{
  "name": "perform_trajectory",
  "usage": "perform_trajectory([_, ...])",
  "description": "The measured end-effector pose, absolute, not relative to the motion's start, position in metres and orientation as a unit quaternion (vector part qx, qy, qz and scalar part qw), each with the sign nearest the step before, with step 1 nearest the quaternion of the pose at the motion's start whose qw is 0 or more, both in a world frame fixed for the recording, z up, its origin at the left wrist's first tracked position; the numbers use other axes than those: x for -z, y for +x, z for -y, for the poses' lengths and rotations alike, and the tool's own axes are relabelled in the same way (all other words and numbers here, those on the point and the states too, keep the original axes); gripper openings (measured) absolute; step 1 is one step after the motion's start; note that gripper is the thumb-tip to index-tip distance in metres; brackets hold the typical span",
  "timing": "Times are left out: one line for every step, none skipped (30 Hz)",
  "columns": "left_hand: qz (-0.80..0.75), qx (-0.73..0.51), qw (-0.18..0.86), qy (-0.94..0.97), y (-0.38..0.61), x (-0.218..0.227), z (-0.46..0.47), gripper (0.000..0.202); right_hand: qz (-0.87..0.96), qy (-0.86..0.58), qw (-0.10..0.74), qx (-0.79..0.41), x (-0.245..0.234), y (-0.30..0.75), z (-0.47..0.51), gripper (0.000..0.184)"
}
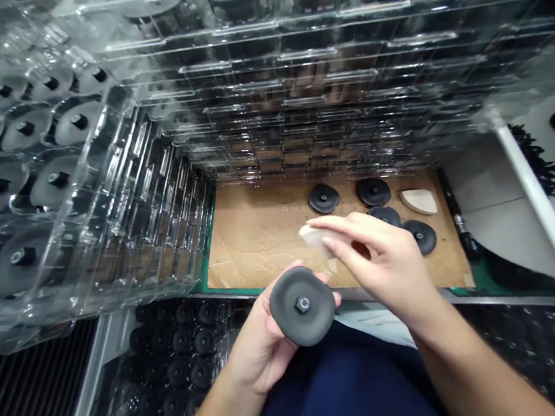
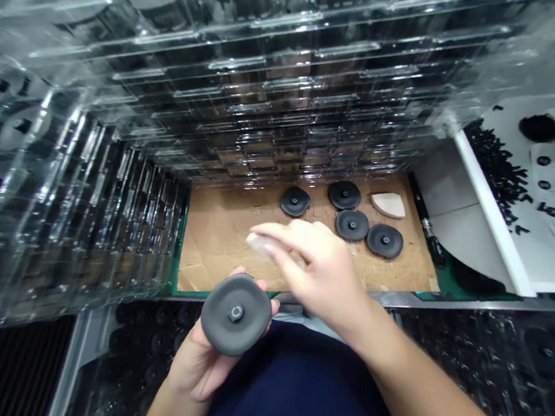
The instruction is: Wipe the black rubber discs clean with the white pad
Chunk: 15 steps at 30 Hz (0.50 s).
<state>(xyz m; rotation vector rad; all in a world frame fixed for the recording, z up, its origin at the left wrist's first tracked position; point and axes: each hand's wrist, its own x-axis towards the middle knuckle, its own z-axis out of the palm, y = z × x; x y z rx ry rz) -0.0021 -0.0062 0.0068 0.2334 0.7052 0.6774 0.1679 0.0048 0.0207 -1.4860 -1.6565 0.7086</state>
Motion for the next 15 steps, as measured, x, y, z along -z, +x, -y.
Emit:
perform_trajectory([-0.322,-0.330,0.882,0.099,-0.003,-0.007,0.006,0.042,0.617,-0.623,0.379,-0.295,-0.008,0.171,-0.003,0.022])
perform_trajectory([-0.313,-0.333,0.885,0.088,-0.004,-0.007,0.006,0.040,0.595,-0.644,0.361,-0.317,0.005,0.172,0.001,0.023])
perform_trajectory([-0.312,-0.335,0.885,0.083,-0.005,-0.007,0.006,0.039,0.588,-0.650,0.341,-0.339,0.018,0.171,0.007,0.024])
perform_trajectory([-0.314,-0.336,0.884,0.080,-0.006,-0.006,0.005,0.040,0.591,-0.647,0.325,-0.357,0.031,0.168,0.015,0.025])
perform_trajectory([-0.317,-0.336,0.883,0.078,-0.007,-0.005,0.006,0.042,0.598,-0.639,0.311,-0.370,0.042,0.164,0.023,0.024])
perform_trajectory([-0.319,-0.337,0.883,0.076,-0.007,-0.004,0.006,0.044,0.607,-0.632,0.302,-0.376,0.051,0.160,0.031,0.024])
perform_trajectory([-0.320,-0.339,0.882,0.074,-0.008,-0.003,0.006,0.046,0.614,-0.626,0.296,-0.380,0.059,0.157,0.039,0.023])
perform_trajectory([-0.320,-0.339,0.882,0.074,-0.008,-0.002,0.005,0.048,0.618,-0.622,0.292,-0.382,0.064,0.155,0.044,0.022])
perform_trajectory([-0.319,-0.340,0.882,0.074,-0.008,-0.002,0.005,0.049,0.619,-0.620,0.291,-0.384,0.067,0.155,0.047,0.021])
perform_trajectory([-0.317,-0.340,0.882,0.076,-0.007,-0.002,0.005,0.050,0.616,-0.622,0.293,-0.384,0.066,0.157,0.047,0.021])
perform_trajectory([-0.316,-0.339,0.883,0.079,-0.007,-0.003,0.005,0.050,0.609,-0.628,0.298,-0.382,0.063,0.160,0.046,0.021])
perform_trajectory([-0.314,-0.337,0.884,0.083,-0.006,-0.003,0.005,0.049,0.599,-0.637,0.304,-0.378,0.055,0.164,0.043,0.022])
perform_trajectory([-0.312,-0.334,0.885,0.086,-0.006,-0.004,0.005,0.048,0.587,-0.648,0.316,-0.368,0.045,0.167,0.040,0.022])
perform_trajectory([-0.308,-0.332,0.887,0.091,-0.005,-0.004,0.005,0.048,0.575,-0.660,0.337,-0.348,0.031,0.170,0.036,0.023])
perform_trajectory([-0.307,-0.331,0.887,0.097,-0.004,-0.004,0.006,0.048,0.571,-0.663,0.364,-0.319,0.016,0.171,0.033,0.024])
